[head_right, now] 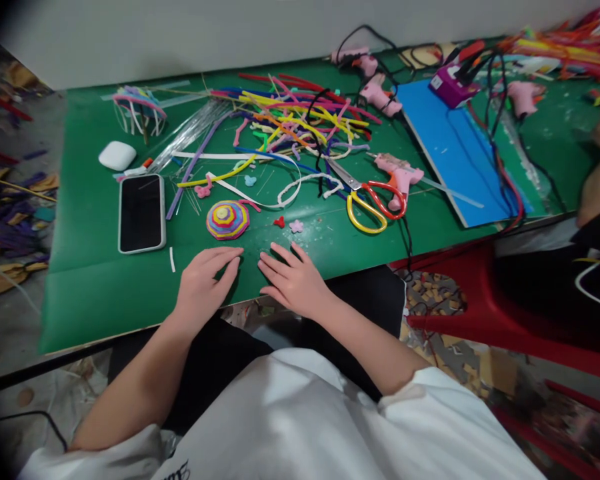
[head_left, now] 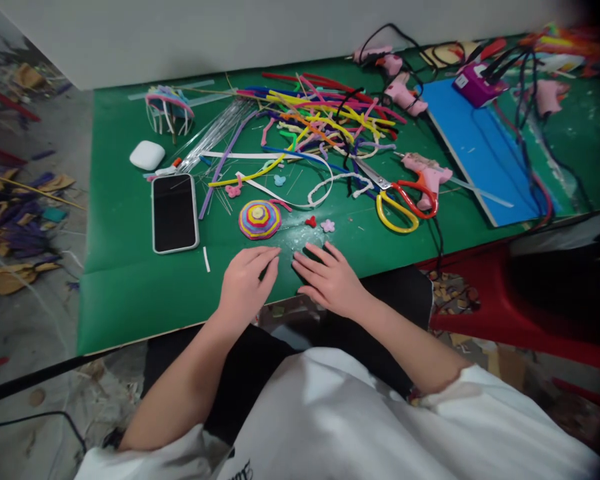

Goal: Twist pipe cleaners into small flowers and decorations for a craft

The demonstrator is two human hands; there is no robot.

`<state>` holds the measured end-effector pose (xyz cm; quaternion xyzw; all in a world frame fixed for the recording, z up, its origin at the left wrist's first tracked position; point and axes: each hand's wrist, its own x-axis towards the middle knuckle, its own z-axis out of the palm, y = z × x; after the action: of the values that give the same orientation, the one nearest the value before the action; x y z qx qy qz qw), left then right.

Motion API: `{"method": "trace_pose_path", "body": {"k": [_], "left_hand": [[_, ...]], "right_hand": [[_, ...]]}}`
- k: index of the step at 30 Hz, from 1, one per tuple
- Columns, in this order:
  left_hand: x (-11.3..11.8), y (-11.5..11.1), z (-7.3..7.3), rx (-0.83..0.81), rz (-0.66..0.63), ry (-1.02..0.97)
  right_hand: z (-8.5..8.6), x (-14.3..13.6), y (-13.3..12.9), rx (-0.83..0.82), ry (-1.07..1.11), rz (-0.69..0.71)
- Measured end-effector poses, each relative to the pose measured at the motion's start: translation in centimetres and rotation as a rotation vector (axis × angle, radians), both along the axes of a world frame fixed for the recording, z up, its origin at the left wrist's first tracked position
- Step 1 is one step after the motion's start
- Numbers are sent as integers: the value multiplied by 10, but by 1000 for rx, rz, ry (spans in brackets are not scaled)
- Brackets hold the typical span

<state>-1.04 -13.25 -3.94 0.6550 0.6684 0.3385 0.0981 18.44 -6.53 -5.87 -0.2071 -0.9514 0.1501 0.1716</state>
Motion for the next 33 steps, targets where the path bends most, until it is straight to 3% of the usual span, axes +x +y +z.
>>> {"method": "trace_pose_path", "body": {"k": [7,13,16,20,23,28,33], "left_hand": [[3,-2,-6,-9,-56,27],[5,-2,-6,-15,-86,38],[4,-2,-4,-1,-77,13],[1,6,0,-27,-33,-157],[2,20,8,-129,-15,-445],[11,52,25,-341,-103,-729],[18,68,14,-369,73,-1090]], "right_hand": [[-3,3,-12,57,-82,26],[-17,21,-30,59,167,57],[-8,20,-25,-206,340,-81],[16,5,6,-881,509,-457],[28,-11,33,-1204,589,-473],[35,-31,61,-1332,532,-320],[32,-33,82,-1294,428,-264]]}}
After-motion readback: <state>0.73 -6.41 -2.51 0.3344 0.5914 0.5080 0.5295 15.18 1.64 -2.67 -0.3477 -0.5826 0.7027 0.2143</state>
